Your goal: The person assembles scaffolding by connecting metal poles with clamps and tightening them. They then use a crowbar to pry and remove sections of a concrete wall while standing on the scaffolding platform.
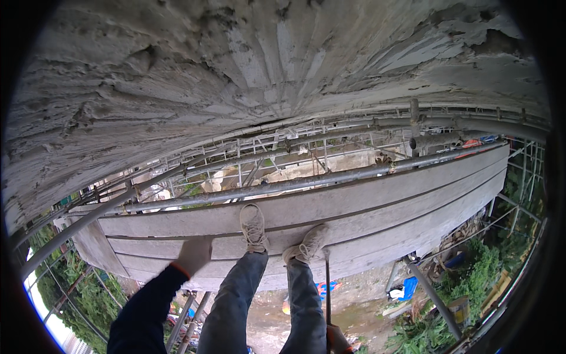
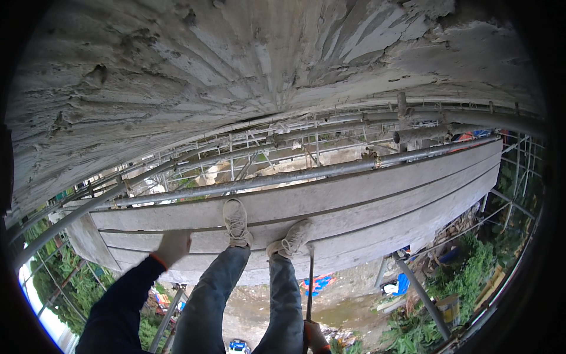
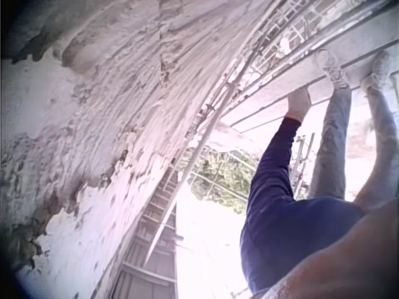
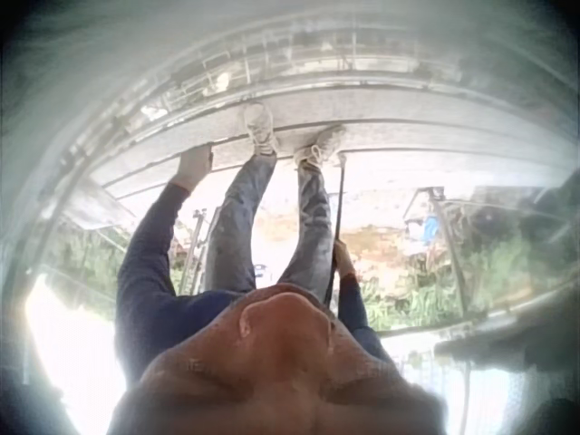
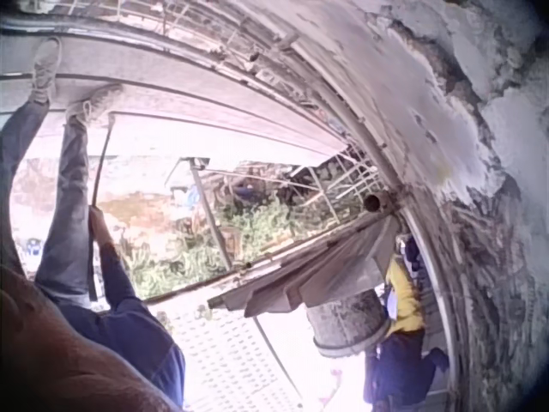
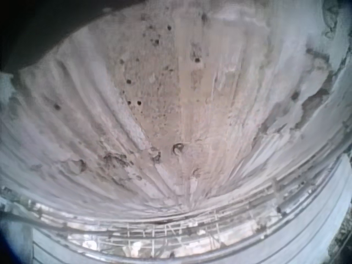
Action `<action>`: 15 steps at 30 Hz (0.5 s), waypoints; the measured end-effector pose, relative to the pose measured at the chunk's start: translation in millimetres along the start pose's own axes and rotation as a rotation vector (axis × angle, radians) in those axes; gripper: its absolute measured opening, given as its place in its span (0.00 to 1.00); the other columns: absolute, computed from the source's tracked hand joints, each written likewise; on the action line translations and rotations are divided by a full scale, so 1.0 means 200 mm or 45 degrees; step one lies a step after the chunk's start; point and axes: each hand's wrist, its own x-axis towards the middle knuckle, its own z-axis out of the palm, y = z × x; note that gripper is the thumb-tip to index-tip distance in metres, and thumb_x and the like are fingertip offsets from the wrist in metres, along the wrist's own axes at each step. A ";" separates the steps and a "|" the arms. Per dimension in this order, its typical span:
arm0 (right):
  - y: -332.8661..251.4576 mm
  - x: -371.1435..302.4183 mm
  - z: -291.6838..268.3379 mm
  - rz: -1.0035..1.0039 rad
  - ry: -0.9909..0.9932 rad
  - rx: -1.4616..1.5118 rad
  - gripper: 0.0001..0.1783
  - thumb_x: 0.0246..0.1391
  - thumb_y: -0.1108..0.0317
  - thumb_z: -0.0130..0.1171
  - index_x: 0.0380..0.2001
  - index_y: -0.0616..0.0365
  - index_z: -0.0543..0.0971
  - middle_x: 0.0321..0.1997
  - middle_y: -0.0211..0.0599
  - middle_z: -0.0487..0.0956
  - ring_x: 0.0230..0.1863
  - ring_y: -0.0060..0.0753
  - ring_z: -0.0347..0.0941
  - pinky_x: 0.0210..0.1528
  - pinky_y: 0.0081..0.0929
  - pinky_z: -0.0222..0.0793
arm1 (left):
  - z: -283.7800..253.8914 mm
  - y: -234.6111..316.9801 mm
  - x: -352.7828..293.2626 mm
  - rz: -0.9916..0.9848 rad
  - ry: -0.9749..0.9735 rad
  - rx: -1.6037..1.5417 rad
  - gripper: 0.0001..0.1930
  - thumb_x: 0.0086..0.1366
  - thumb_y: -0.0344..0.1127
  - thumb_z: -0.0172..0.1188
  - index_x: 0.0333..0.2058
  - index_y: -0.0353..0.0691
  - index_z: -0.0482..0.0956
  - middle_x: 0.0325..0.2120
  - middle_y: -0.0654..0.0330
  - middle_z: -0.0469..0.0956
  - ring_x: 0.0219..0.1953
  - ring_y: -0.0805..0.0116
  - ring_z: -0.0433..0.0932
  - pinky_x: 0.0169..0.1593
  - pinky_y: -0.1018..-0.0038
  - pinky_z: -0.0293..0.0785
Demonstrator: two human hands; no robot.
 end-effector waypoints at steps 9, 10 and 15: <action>-0.03 -0.05 -0.01 -0.004 -0.019 -0.033 0.13 0.65 0.61 0.57 0.31 0.57 0.83 0.21 0.25 0.77 0.18 0.19 0.71 0.21 0.23 0.63 | 0.35 0.30 -0.79 -0.584 -0.477 -0.598 0.19 0.64 0.50 0.63 0.46 0.45 0.87 0.35 0.47 0.86 0.41 0.45 0.85 0.46 0.54 0.81; -0.03 -0.05 -0.01 -0.001 -0.018 -0.024 0.13 0.65 0.61 0.57 0.31 0.57 0.83 0.21 0.25 0.77 0.18 0.19 0.71 0.21 0.23 0.63 | 0.35 0.32 -0.82 -0.566 -0.411 -0.684 0.18 0.64 0.49 0.63 0.45 0.43 0.86 0.37 0.45 0.86 0.43 0.43 0.84 0.47 0.53 0.80; -0.02 -0.04 -0.02 0.005 -0.045 -0.102 0.15 0.66 0.59 0.57 0.33 0.57 0.84 0.23 0.25 0.79 0.21 0.20 0.74 0.23 0.23 0.66 | 0.41 0.36 -0.89 -0.684 -0.301 -0.920 0.18 0.63 0.47 0.63 0.45 0.41 0.86 0.42 0.41 0.84 0.47 0.42 0.83 0.48 0.55 0.78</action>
